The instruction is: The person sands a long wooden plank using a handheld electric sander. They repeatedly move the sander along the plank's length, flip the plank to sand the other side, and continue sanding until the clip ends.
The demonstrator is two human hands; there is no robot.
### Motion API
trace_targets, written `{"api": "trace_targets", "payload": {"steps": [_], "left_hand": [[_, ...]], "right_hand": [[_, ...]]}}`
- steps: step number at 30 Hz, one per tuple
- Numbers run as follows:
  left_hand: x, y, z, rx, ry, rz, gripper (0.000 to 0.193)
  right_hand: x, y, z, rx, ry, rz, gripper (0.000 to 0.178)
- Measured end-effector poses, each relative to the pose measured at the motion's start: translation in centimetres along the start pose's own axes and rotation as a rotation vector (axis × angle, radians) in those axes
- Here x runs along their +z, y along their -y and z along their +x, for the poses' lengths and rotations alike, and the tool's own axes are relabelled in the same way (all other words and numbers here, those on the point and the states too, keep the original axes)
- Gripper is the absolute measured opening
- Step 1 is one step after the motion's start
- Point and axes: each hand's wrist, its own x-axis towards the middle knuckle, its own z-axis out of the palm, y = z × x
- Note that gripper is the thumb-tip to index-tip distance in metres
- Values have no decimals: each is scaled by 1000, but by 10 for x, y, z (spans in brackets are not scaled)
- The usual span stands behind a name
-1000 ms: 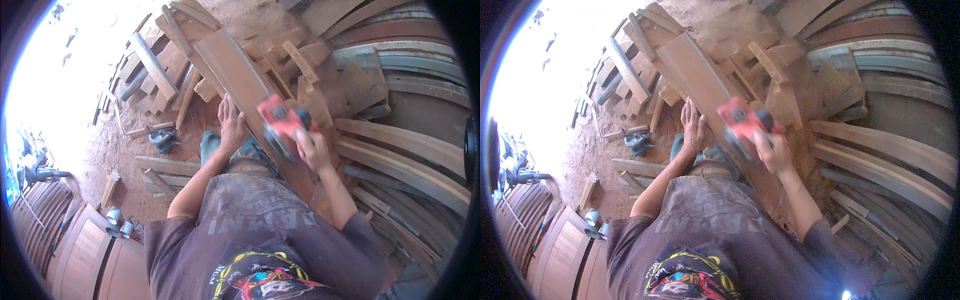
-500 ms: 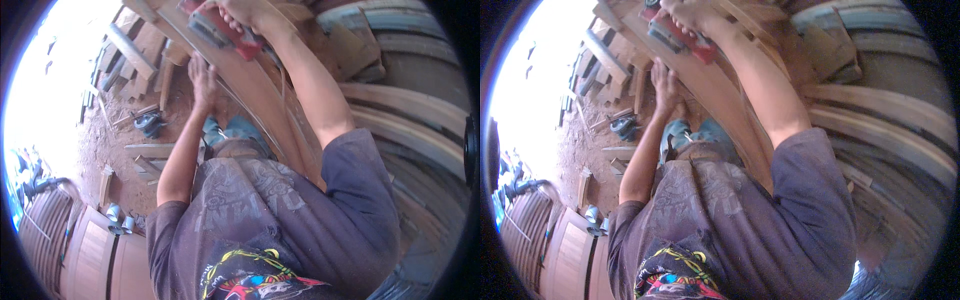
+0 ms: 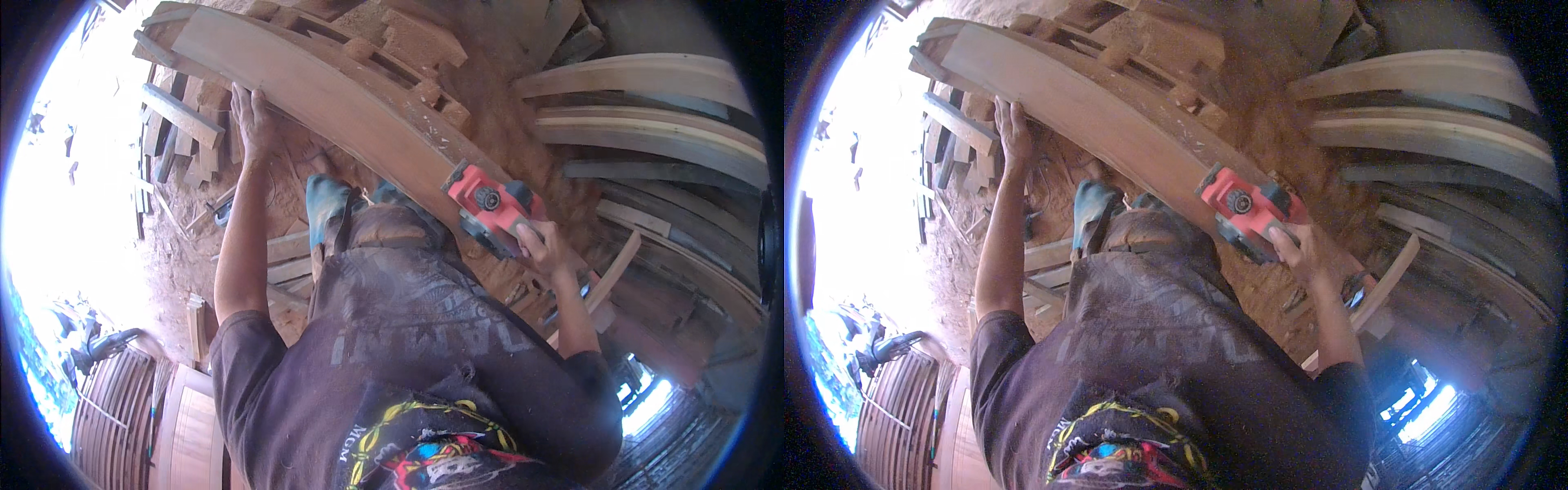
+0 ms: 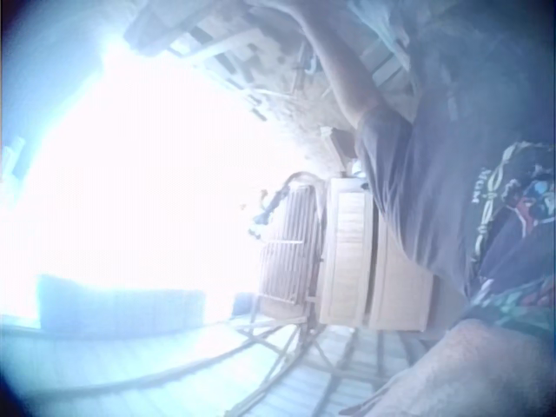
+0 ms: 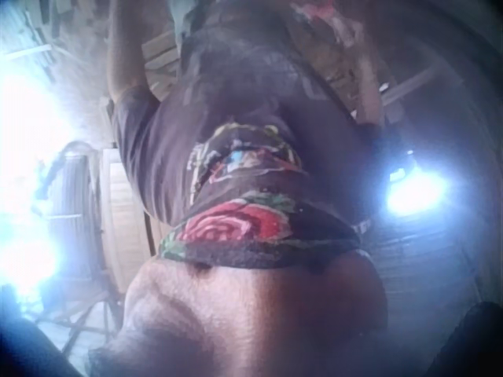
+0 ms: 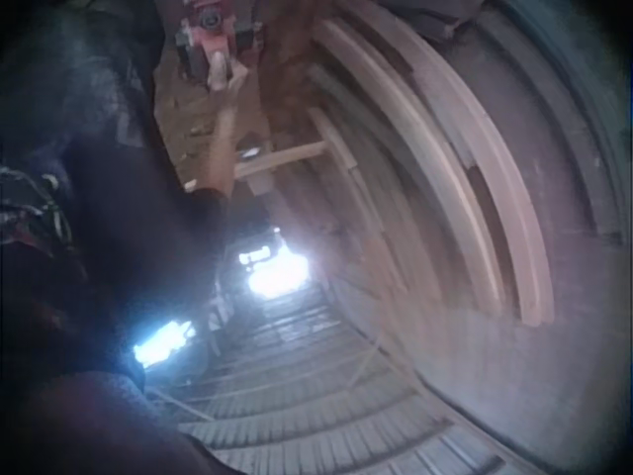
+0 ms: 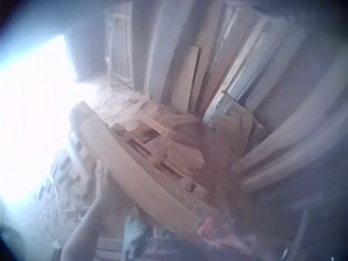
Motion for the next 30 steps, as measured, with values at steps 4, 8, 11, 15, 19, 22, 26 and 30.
{"api": "trace_targets", "payload": {"steps": [4,8,11,15,19,22,26,30], "left_hand": [[1,10,1,-20,-6,18,66],[-2,34,1,-2,-12,62,67],[7,29,-4,0,-30,68,68],[7,-5,-8,-60,-48,-10,67],[8,4,-14,-48,-41,5,67],[10,-7,-21,-108,-40,-39,66],[8,-12,-26,-148,-46,-37,66],[1,-19,-16,-164,4,-72,68]], "right_hand": [[5,28,20,-30,11,29,51],[29,64,73,-110,25,64,50],[47,110,113,-196,40,95,50],[67,179,160,-215,71,106,52],[87,249,216,-163,118,0,63],[106,299,260,-346,111,-52,60],[141,404,320,-334,234,47,52],[172,490,402,-505,311,81,51]]}}
